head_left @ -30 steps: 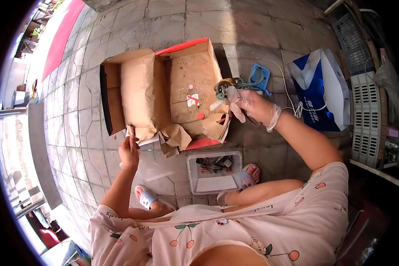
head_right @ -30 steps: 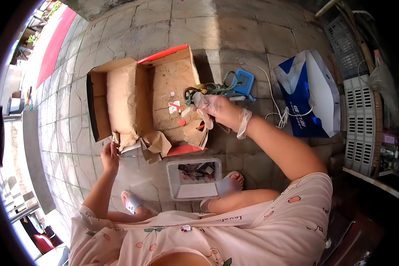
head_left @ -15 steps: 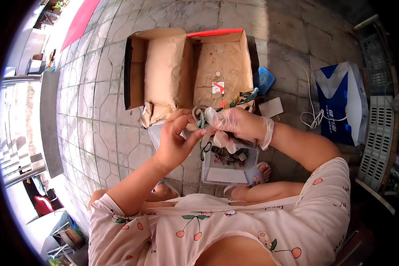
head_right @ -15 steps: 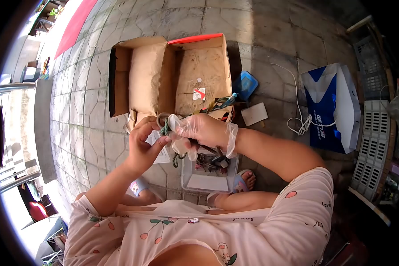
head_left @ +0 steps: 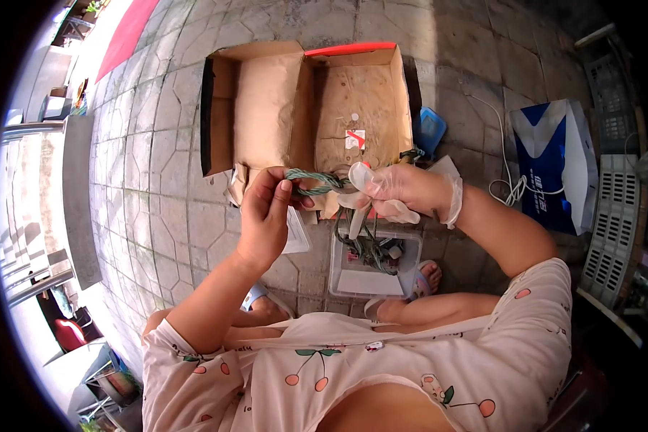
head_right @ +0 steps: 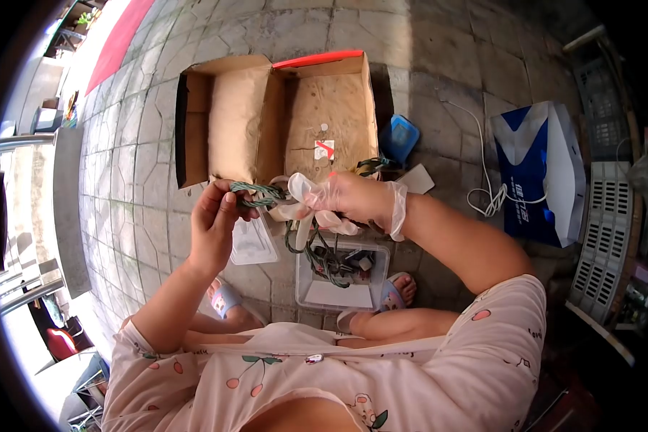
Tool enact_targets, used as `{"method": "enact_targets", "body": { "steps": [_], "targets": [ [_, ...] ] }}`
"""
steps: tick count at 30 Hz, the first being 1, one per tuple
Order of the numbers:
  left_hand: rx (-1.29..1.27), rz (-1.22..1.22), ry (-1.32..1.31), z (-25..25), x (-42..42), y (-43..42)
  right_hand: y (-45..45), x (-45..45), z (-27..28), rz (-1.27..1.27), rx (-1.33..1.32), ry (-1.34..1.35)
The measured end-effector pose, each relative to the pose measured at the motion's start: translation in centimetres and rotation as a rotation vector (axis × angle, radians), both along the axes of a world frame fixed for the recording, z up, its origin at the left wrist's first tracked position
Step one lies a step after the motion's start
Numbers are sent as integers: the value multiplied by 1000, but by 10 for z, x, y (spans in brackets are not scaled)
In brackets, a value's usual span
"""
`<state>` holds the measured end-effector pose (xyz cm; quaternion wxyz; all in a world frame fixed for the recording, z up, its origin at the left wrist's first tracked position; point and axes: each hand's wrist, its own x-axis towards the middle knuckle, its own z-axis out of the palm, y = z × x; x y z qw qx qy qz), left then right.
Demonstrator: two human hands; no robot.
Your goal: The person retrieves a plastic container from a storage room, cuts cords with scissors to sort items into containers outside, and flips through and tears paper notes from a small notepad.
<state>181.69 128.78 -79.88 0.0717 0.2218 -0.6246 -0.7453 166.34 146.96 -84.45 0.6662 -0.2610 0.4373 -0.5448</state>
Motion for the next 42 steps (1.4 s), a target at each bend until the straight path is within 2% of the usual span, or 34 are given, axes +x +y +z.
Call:
{"method": "enact_targets", "body": {
  "steps": [3, 6, 8, 10, 11, 14, 15, 18, 19, 22, 23, 25, 26, 28, 30, 31, 33, 34, 36, 38, 40, 42],
  "targets": [
    [-148, -33, -21, 5, 1, 3, 2, 4, -7, -18, -56, -38],
    [-311, 23, 78, 1, 5, 8, 1, 4, -9, -28, -119, 144],
    [-687, -83, 45, -2, 7, 1, 1, 1, -4, 55, -69, 194],
    [-1079, -216, 65, 9, 4, -3, 0, 1, 12, 90, 18, 117],
    [-1111, -234, 81, 14, 1, -2, -1, 1, 16, 109, 62, 79],
    [-968, -429, 144, 19, -3, -11, 1, -11, 9, 75, -11, 240],
    [-887, -502, 115, 22, -2, -14, 3, -15, 4, 59, 20, 137],
    [-240, -223, -31, 26, -2, -19, 11, -28, 8, 33, 147, -73],
    [-112, -171, 13, 25, -4, -21, 15, -26, 2, 12, 10, -97],
    [-31, -127, -30, 9, -2, -29, 15, -37, 1, 50, -18, -159],
    [-118, -139, -44, 9, -2, -27, 14, -40, 3, 93, 66, -78],
    [-290, -167, -75, 11, -2, -19, 9, -38, 2, 36, 35, 32],
    [-550, -166, -20, 13, -4, -13, 5, -35, 0, 5, 21, 84],
    [-838, -68, -98, 20, -3, -2, -5, -31, 25, 62, -52, 187],
    [52, 41, -421, 24, 2, -3, -14, -6, 43, -67, 80, 283],
    [333, -25, -460, 19, 2, -8, -19, 5, 41, -44, -118, 780],
    [336, -43, -371, 16, 0, -9, -27, 27, 50, 102, -127, 1120],
    [304, -56, -326, 11, 0, -12, -28, 40, 44, 60, -127, 1068],
    [355, -24, -381, 6, 3, -16, -30, 51, 37, 193, -144, 1156],
    [332, 59, -357, -5, 11, -22, -26, 44, 25, 60, -289, 1179],
    [281, 132, -355, -3, 11, -22, -19, 37, 7, 61, -57, 994],
    [289, 113, -391, -2, 15, -34, -6, 36, -5, 386, 52, 1024]
  ]
}}
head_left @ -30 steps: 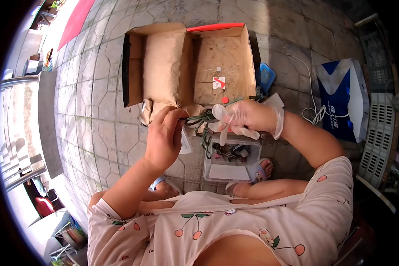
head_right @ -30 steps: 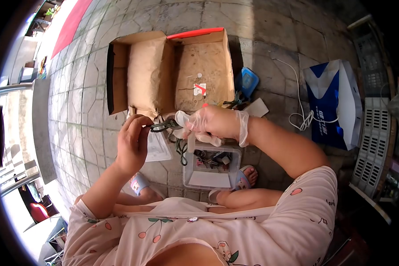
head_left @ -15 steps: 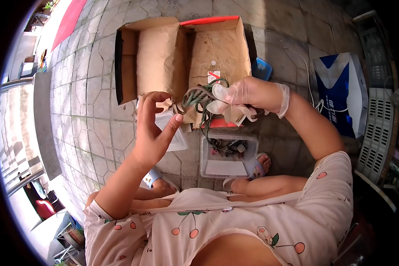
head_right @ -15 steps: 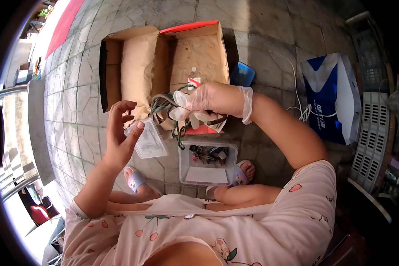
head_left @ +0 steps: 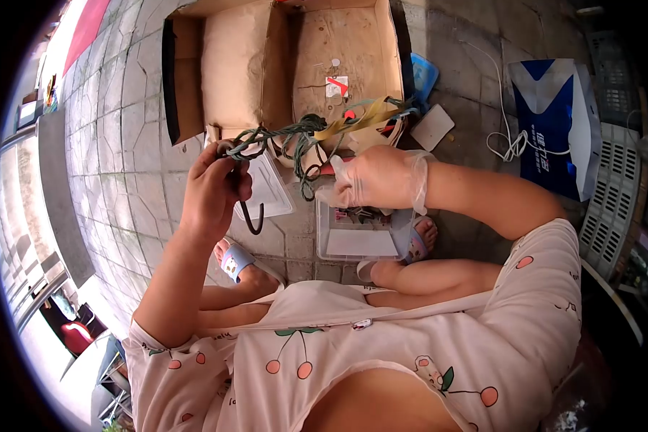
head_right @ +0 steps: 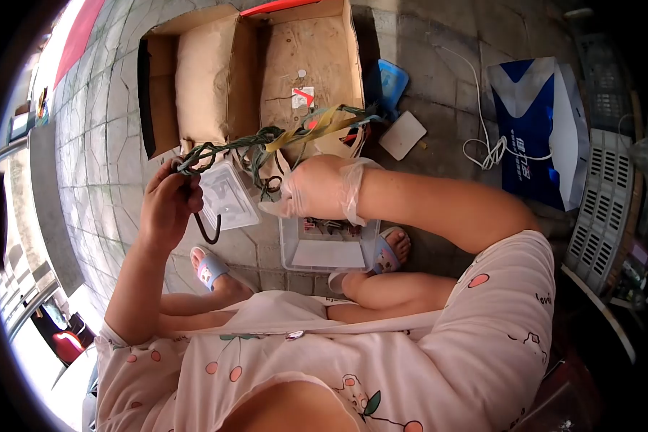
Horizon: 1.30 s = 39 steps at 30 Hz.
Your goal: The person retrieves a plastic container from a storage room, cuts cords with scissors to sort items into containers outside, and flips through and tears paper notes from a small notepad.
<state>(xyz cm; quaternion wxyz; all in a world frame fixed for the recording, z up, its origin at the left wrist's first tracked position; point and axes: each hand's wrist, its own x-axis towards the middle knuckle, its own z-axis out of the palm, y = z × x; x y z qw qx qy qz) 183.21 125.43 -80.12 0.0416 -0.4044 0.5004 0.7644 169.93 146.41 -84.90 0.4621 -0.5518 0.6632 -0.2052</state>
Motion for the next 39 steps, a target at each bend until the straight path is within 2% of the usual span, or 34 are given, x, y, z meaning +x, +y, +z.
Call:
{"method": "enact_targets", "body": {
  "steps": [4, 7, 10, 14, 17, 20, 23, 26, 32, 35, 39],
  "targets": [
    [35, -137, -54, 2, 4, -3, 39, 58, -58, 304, 358, 14],
    [99, -142, -94, 2, 5, -3, 52, 92, -100, 685, 516, 300],
    [74, -147, -124, -1, 9, -3, 61, 99, -118, 789, 480, 449],
    [85, -119, -165, -8, 16, -1, 82, 119, -162, 369, 341, 468],
    [111, -153, -156, -5, 16, 3, 68, 126, -172, 529, 299, 491],
    [112, -169, -153, -5, 15, 4, 56, 149, -195, 422, 286, 601],
    [141, -158, -127, -8, 18, 4, 50, 148, -188, 448, 325, 652],
    [129, -146, -163, -9, 20, 4, 54, 139, -190, 452, 275, 570],
    [135, -155, -150, -10, 18, 7, 48, 135, -187, 394, 341, 498],
    [143, -177, -158, -10, 19, 7, 41, 118, -155, 299, 465, 309],
    [20, -208, -191, -11, 21, 14, 41, 65, -80, 183, 451, 57]
  ]
}}
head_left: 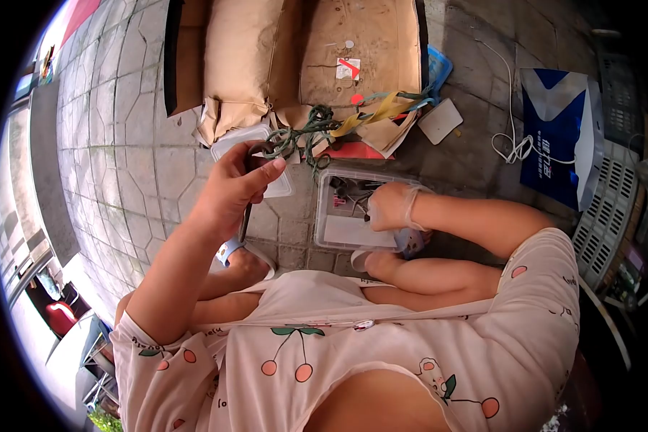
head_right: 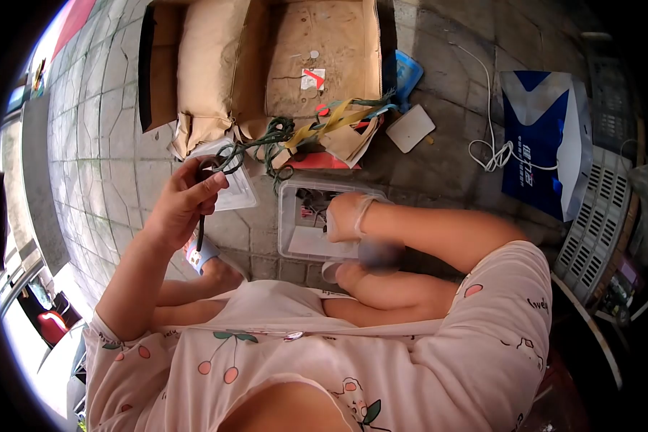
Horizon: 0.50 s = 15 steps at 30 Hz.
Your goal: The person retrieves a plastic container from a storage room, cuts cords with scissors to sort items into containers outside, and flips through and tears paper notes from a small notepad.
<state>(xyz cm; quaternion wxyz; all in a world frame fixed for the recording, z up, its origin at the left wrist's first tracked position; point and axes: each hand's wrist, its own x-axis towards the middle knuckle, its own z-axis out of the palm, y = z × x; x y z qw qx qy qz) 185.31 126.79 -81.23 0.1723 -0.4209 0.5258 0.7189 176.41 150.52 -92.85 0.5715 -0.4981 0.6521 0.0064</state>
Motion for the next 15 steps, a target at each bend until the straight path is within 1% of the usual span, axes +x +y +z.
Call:
{"method": "enact_targets", "body": {
  "steps": [2, 5, 6, 9, 12, 13, 15],
  "targets": [
    [-4, -29, 0, -8, 6, 4, 7, -30, 26, -163, -67, -104],
    [-12, -94, -81, -11, 7, 11, 9, -56, 47, -295, -90, -311],
    [-16, -113, -89, -16, 9, 14, 5, -63, 55, -268, -51, -401],
    [39, -157, -102, -18, 8, 24, 10, -54, 43, -474, 46, -715],
    [106, -125, -108, -16, 6, 32, 8, -47, 58, -619, -29, -974],
    [137, -108, -105, -15, 5, 35, 6, -45, 61, -599, -67, -986],
    [295, -68, -58, -19, 8, 36, 1, -42, 63, -560, -150, -1009]
  ]
}}
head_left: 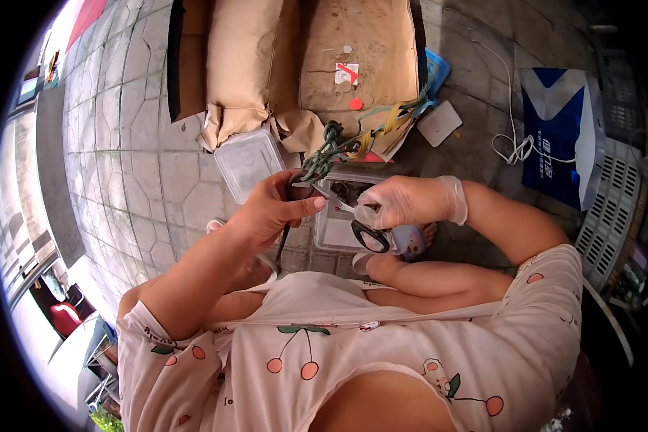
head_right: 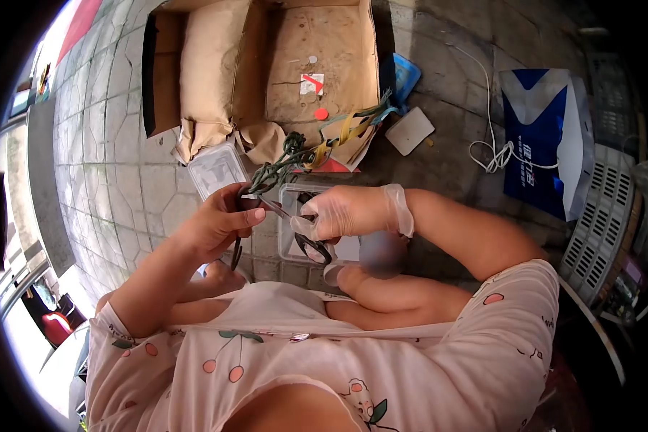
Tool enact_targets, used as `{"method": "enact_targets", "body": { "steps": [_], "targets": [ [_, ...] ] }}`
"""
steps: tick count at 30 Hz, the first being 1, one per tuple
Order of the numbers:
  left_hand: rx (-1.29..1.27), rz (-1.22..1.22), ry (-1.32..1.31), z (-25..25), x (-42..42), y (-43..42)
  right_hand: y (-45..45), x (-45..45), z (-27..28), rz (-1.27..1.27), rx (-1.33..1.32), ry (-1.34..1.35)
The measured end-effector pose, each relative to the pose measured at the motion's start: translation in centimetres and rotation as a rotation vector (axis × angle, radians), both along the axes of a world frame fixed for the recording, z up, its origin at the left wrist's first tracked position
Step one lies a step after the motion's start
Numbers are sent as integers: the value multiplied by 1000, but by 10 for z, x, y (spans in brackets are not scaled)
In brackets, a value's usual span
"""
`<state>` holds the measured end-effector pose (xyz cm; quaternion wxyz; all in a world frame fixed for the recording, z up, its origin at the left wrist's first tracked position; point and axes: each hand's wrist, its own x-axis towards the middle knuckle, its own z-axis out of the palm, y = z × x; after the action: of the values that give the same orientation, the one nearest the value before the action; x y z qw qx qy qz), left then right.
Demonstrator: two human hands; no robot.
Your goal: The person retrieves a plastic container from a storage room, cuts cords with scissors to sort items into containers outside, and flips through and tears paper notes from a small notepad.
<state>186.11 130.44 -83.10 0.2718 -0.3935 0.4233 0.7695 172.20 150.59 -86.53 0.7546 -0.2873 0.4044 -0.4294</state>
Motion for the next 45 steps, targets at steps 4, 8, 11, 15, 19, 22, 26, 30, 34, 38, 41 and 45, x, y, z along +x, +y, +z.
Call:
{"method": "enact_targets", "body": {
  "steps": [4, 8, 11, 15, 19, 22, 26, 30, 34, 38, 41, 45],
  "targets": [
    [176, 123, 43, 11, -5, 9, -9, 3, 3, 26, -75, -69],
    [143, 244, 90, 9, -1, 6, -11, 14, 8, -164, 217, -499],
    [67, 188, 167, 5, 1, 3, -3, 19, -13, -140, 181, -424],
    [25, 114, 221, 10, 0, 6, -4, 28, -29, 49, 168, -508],
    [-122, 69, 292, 11, 1, 12, -16, 31, -3, 73, 98, -498],
    [-135, 58, 306, 14, -1, 12, -18, 42, -9, 76, 56, -589],
    [-96, 25, 305, 10, 1, 6, -13, 48, -18, 15, 84, -792],
    [50, 65, 299, 12, -2, 5, -19, 43, -7, 54, 161, -851],
    [101, 96, 297, 10, -6, -1, -22, 34, -1, 114, 68, -793],
    [34, 47, 306, 15, -9, -3, -17, 38, -10, 76, 122, -800],
    [23, -2, 323, 15, -8, -6, -16, 31, 0, 65, 181, -765],
    [8, 78, 369, 10, -7, -3, -17, 28, -8, 35, 40, -501]
  ]
}}
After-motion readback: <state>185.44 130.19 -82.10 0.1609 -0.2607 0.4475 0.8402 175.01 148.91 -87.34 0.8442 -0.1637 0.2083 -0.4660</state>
